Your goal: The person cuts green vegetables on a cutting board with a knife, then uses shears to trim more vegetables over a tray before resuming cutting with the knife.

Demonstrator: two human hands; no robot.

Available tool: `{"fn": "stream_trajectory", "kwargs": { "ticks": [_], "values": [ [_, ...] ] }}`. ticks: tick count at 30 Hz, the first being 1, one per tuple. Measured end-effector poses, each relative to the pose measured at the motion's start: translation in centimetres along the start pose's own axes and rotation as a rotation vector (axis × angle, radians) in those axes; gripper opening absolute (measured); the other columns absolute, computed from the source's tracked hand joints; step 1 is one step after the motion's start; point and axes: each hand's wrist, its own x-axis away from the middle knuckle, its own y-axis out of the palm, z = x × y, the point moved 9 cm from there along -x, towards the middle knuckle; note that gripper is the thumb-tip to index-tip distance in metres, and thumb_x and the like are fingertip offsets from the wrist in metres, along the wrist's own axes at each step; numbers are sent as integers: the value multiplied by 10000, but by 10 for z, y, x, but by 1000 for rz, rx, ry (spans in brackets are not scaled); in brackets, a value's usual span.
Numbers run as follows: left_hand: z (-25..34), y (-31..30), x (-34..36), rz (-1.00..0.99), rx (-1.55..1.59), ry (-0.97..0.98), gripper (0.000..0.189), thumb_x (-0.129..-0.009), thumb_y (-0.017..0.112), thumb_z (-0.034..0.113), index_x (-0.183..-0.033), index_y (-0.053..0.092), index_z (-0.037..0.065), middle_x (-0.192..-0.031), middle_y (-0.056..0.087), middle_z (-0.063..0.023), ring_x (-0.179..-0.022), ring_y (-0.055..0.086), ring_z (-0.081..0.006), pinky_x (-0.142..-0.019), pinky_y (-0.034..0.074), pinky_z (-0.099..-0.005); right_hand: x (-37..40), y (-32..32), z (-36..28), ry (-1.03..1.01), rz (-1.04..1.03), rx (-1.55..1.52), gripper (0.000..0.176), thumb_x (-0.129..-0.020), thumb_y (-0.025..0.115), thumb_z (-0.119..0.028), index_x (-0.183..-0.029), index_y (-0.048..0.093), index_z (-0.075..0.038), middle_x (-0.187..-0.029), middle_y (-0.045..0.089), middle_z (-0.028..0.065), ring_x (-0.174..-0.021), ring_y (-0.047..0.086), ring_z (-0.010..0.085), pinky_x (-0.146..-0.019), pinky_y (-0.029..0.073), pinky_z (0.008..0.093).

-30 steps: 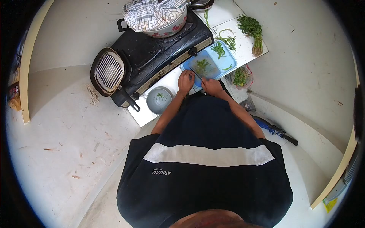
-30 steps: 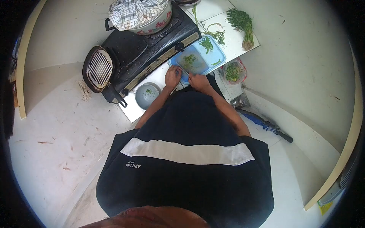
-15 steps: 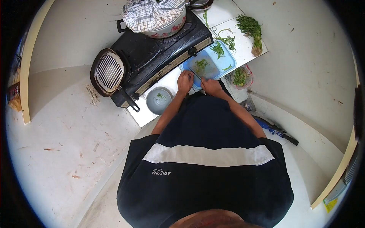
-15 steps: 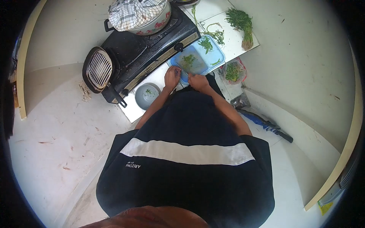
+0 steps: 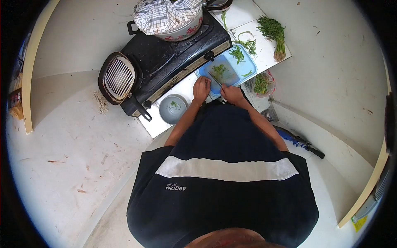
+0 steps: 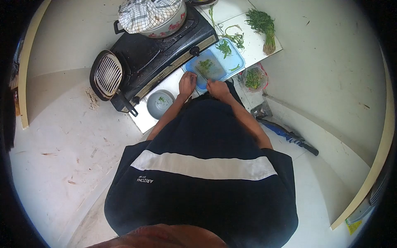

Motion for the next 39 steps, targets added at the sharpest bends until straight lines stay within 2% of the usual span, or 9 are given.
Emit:
{"fn": "stream_trajectory", "kwargs": {
  "ticks": [10,16,22,30,39],
  "values": [
    [1,-1,0,-7,-52,33,54,-884,656,62,-896,677,14,-925,659,-137,-894,649,-344,-801,519,-439,-3,4,-14,-84,34,24,299,-1003,508,-346,-1021,555,-51,-666,666,209,-645,682,422,-599,550,552],
    [6,-1,0,12,-65,94,49,-871,645,42,-893,682,18,-916,663,-132,-895,650,-340,-805,520,-434,-19,10,-21,-46,36,83,302,-987,529,-325,-1075,582,-40,-685,685,199,-650,695,408,-606,564,535],
    [3,-5,1,24,-60,30,56,-879,660,64,-884,699,23,-921,675,-125,-887,650,-337,-805,520,-432,-5,10,-16,-32,0,136,345,-993,514,-331,-1130,588,-22,-704,692,202,-677,706,401,-628,569,529],
    [5,-4,2,23,-157,109,82,-899,663,114,-889,701,42,-925,665,-105,-884,638,-321,-791,499,-442,-4,7,-7,2,26,12,320,-993,520,-352,-1113,568,-59,-699,685,200,-675,697,408,-620,559,545],
    [7,1,2,15,-243,192,70,-903,644,111,-896,688,57,-899,637,-92,-847,620,-302,-758,475,-426,1,4,-11,-19,32,110,305,-994,510,-352,-1045,571,-58,-674,675,204,-633,691,400,-584,553,536]
  ]
}}
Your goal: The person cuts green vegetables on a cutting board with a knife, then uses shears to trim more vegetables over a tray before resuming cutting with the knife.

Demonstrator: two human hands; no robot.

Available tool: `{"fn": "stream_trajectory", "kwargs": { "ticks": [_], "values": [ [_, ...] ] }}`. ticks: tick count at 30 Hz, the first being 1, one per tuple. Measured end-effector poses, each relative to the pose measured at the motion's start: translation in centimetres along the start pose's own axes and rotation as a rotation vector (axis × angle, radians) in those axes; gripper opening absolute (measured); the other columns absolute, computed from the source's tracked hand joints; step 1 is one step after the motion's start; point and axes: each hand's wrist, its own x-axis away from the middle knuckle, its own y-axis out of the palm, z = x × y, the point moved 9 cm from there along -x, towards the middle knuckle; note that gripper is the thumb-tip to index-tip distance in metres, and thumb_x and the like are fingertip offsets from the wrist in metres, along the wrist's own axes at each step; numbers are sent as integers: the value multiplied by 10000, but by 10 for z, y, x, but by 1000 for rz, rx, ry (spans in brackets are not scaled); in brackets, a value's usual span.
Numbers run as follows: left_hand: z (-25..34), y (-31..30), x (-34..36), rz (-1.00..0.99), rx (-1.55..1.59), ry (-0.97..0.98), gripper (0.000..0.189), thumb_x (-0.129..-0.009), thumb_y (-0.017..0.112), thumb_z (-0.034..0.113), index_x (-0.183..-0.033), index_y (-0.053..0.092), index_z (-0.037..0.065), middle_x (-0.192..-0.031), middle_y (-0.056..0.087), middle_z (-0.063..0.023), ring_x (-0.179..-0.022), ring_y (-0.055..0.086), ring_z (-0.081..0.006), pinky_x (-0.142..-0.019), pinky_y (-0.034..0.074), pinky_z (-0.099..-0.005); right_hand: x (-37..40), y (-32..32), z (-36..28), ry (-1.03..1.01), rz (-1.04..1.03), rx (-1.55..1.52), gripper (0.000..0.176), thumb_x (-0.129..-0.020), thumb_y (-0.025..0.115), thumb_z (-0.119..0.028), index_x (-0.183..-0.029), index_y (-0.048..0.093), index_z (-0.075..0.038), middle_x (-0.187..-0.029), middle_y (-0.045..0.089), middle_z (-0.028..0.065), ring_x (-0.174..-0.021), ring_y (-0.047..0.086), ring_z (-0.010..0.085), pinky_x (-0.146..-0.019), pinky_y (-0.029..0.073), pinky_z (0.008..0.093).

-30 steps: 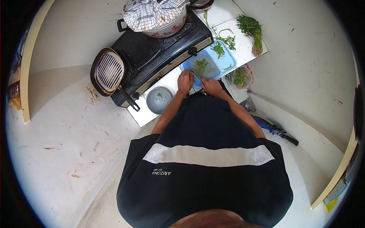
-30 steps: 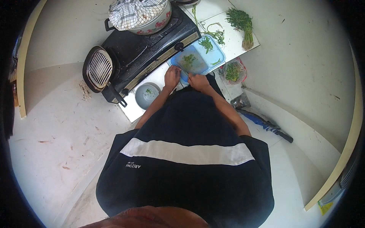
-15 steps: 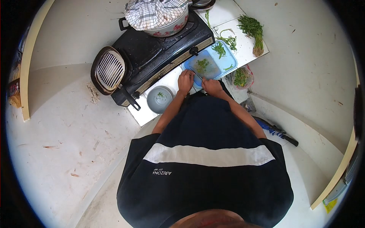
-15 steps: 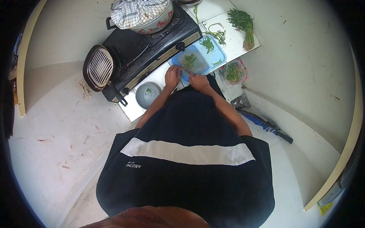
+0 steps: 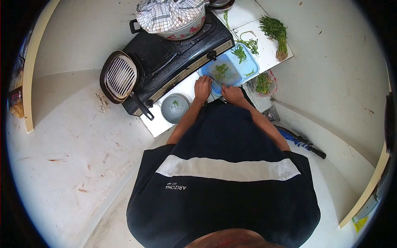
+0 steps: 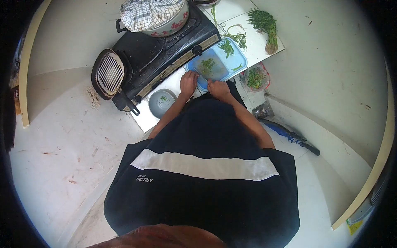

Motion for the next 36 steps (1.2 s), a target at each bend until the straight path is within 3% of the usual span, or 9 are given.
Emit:
{"fn": "stream_trajectory", "kwargs": {
  "ticks": [10,19,28,36],
  "values": [
    [2,-6,0,46,51,0,62,-896,647,109,-893,695,70,-903,642,-83,-857,612,-298,-764,481,-431,4,-4,11,29,-1,-60,280,-987,523,-327,-1013,553,-50,-676,669,205,-649,691,398,-597,550,541],
    [1,-4,-3,-21,-63,-27,71,-895,669,146,-900,709,88,-934,604,-60,-921,582,-281,-779,424,-437,0,-2,0,-45,-12,-115,297,-992,522,-346,-1040,560,-55,-657,660,204,-636,678,422,-604,550,548],
    [2,-9,2,17,40,28,70,-884,674,126,-915,713,77,-946,637,-68,-903,593,-287,-765,445,-430,-4,7,-1,-35,-15,-68,305,-987,526,-335,-1075,561,-46,-656,666,201,-618,676,422,-574,545,550],
    [-1,-7,1,21,68,6,77,-864,686,117,-914,714,66,-954,647,-70,-922,609,-289,-783,454,-430,-17,14,-8,-31,-56,34,252,-967,530,-267,-1053,572,-34,-719,701,201,-689,719,390,-624,577,521]
  ]
}}
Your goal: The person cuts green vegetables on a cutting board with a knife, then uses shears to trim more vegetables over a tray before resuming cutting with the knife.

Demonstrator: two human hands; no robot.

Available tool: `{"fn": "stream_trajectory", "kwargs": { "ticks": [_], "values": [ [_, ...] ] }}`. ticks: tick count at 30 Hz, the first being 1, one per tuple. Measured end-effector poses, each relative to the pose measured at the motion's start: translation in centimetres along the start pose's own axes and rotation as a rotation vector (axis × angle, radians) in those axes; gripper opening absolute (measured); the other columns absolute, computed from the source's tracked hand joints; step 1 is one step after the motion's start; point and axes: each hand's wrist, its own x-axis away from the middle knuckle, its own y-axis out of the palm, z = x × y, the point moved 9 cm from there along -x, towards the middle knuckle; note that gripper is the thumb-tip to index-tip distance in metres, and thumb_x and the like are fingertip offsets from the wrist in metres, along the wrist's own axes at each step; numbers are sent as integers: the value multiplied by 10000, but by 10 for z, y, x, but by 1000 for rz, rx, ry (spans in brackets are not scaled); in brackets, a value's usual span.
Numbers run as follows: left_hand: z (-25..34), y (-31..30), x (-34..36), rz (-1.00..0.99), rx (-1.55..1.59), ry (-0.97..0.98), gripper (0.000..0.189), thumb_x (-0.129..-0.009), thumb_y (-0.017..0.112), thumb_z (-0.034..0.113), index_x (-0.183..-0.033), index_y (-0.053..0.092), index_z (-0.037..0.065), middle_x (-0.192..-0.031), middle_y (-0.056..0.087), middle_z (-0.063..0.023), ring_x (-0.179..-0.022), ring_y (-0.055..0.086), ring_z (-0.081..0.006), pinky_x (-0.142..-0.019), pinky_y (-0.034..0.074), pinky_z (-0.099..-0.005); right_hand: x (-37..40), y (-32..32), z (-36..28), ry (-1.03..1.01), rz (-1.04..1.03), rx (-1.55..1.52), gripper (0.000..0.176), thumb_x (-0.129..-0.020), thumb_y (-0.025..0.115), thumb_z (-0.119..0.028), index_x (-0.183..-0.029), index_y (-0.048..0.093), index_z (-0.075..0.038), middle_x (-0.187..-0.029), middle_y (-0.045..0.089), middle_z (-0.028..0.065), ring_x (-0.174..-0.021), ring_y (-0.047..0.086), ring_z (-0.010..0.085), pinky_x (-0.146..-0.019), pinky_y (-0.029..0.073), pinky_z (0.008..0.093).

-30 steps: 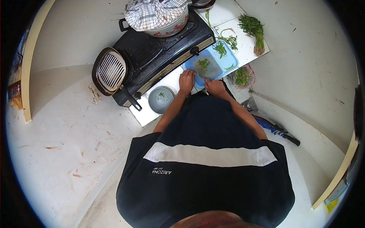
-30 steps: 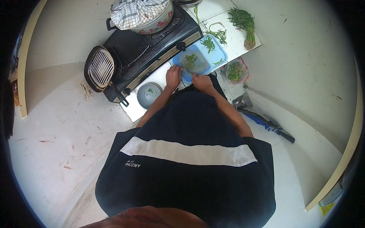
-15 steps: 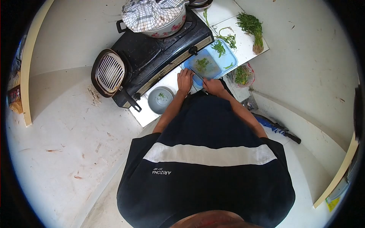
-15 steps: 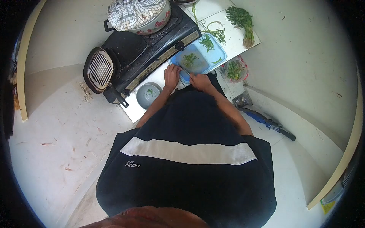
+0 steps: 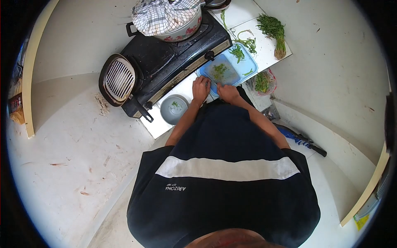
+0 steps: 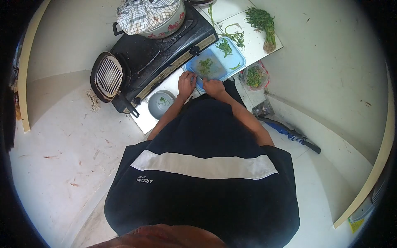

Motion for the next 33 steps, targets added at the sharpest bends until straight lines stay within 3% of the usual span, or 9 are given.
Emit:
{"fn": "stream_trajectory", "kwargs": {
  "ticks": [6,21,33],
  "values": [
    [-3,1,2,0,-3,-35,82,-867,689,133,-911,719,71,-946,643,-73,-926,608,-291,-799,450,-427,11,-5,5,42,-26,-30,323,-987,532,-343,-1100,575,-43,-723,694,210,-708,712,403,-655,567,539],
    [-3,0,3,10,23,-66,91,-869,685,122,-906,719,46,-918,640,-97,-919,619,-306,-796,457,-440,18,-16,5,-48,85,-114,299,-987,538,-343,-1010,574,-47,-657,663,196,-629,680,416,-587,547,543],
    [-9,5,2,22,10,-103,77,-828,699,111,-884,718,61,-916,649,-84,-922,629,-300,-793,467,-438,-6,3,4,-23,2,-25,294,-975,547,-306,-1059,571,-25,-675,676,194,-664,695,405,-613,561,529]
  ]
}}
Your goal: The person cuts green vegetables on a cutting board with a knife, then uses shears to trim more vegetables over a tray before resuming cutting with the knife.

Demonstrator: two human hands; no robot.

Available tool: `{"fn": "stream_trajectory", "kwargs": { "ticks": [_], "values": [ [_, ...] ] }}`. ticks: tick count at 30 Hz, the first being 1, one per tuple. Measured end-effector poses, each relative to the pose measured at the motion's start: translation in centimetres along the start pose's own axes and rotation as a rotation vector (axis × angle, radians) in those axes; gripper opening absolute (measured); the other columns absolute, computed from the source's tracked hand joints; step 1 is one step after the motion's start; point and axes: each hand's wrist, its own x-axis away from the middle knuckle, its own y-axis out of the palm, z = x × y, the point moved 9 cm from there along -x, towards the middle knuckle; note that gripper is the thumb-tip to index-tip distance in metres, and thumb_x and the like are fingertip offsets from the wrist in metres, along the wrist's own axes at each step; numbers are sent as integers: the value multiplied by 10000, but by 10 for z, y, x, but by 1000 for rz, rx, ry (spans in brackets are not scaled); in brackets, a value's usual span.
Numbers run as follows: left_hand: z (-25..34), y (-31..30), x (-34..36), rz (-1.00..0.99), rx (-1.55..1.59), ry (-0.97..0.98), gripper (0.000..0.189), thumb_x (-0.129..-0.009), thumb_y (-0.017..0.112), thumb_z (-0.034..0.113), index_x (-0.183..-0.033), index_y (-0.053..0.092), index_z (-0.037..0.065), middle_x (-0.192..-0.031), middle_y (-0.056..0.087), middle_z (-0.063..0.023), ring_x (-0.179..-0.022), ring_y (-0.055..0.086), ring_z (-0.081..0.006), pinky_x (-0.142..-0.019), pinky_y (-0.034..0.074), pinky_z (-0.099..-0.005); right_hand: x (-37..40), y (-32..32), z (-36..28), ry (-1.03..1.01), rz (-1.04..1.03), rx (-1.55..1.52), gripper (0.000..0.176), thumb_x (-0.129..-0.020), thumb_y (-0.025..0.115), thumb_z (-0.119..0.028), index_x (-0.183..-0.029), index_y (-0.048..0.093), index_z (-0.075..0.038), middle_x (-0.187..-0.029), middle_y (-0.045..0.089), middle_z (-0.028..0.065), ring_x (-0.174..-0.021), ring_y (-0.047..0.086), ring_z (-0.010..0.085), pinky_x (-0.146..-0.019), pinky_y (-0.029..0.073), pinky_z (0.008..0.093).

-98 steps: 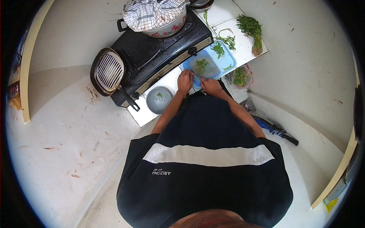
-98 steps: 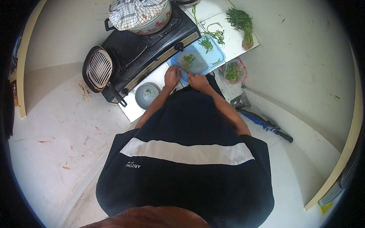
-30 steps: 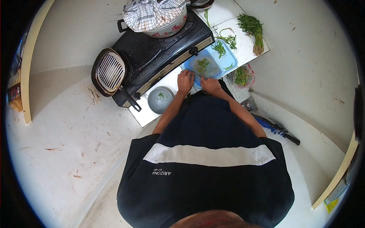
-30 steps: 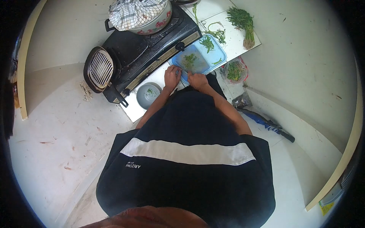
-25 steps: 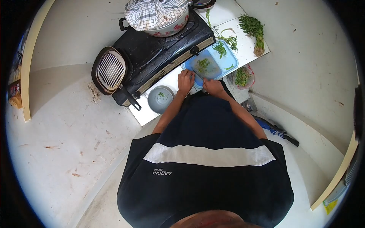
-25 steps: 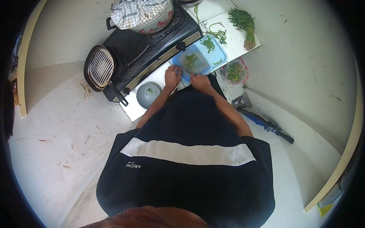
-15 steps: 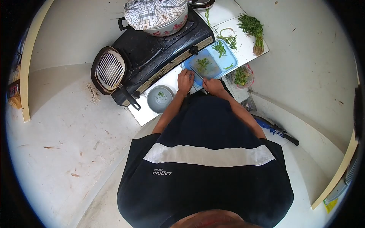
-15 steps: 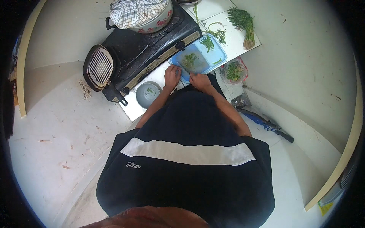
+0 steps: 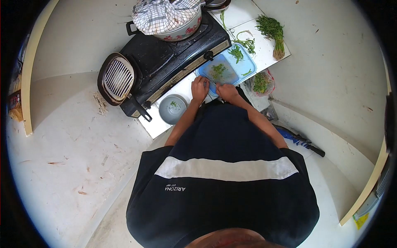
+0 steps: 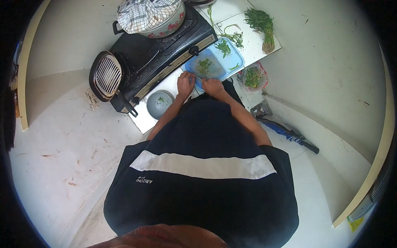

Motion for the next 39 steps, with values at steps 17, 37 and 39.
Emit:
{"fn": "stream_trajectory", "kwargs": {
  "ticks": [17,37,39],
  "values": [
    [-2,-2,1,-6,83,-50,112,-830,704,140,-900,743,61,-909,672,-81,-915,636,-302,-809,473,-427,24,-19,11,-9,46,-118,297,-979,529,-340,-1023,572,-49,-684,669,207,-661,682,421,-613,550,549],
    [-5,3,-1,-28,96,-82,101,-795,710,140,-864,727,68,-910,672,-85,-897,647,-314,-779,480,-444,5,-3,2,-17,-42,-89,289,-985,526,-318,-1035,570,-37,-712,683,210,-684,689,425,-641,556,546],
    [-6,1,0,-4,119,-83,109,-787,717,142,-865,723,66,-901,665,-89,-875,646,-325,-763,480,-456,3,-6,-2,-32,-18,-53,302,-984,526,-319,-1065,576,-33,-706,685,205,-666,691,417,-618,558,541]
  ]
}}
